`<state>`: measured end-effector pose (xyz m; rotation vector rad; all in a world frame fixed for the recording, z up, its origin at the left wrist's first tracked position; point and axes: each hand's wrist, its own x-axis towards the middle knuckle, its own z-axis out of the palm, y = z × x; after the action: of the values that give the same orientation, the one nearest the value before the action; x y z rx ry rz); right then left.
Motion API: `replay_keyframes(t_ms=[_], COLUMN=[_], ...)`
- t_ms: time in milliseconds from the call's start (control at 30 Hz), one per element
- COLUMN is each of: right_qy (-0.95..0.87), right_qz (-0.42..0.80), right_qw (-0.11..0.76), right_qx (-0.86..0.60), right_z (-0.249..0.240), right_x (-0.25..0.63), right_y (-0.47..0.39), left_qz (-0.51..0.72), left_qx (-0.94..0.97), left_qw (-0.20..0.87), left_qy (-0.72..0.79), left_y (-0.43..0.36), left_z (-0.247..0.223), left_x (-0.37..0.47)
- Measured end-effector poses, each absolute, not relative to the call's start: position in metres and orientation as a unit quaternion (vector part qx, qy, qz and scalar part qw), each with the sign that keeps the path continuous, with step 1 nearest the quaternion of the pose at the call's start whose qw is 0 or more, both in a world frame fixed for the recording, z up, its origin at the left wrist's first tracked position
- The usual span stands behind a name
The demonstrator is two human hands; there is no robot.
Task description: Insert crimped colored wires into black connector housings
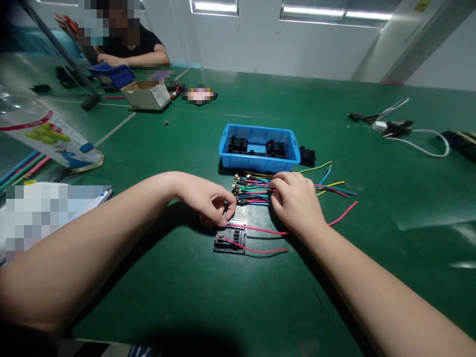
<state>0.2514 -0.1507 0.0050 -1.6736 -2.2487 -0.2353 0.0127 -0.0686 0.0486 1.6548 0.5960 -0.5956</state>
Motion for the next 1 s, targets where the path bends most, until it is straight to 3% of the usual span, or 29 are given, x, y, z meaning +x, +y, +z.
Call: replay_keyframes(t_ms=[367, 667, 1000], right_qy=[-0.799, -0.775, -0.782], right_qz=[-0.03, 0.039, 0.037], right_qw=[0.165, 0.273, 0.265], right_qx=[-0.577, -0.568, -0.563], right_z=[0.001, -0.006, -0.006], right_x=[0.253, 0.26, 0.26], right_y=[-0.148, -0.14, -0.14], left_qz=[-0.254, -0.258, -0.259], left_qx=[0.722, 0.709, 0.71], left_qw=[0.593, 0.604, 0.606], left_qy=[0.248, 0.257, 0.249], left_y=[-0.069, -0.069, -0.067], left_z=[0.053, 0.052, 0.049], left_x=[0.013, 0.013, 0.013])
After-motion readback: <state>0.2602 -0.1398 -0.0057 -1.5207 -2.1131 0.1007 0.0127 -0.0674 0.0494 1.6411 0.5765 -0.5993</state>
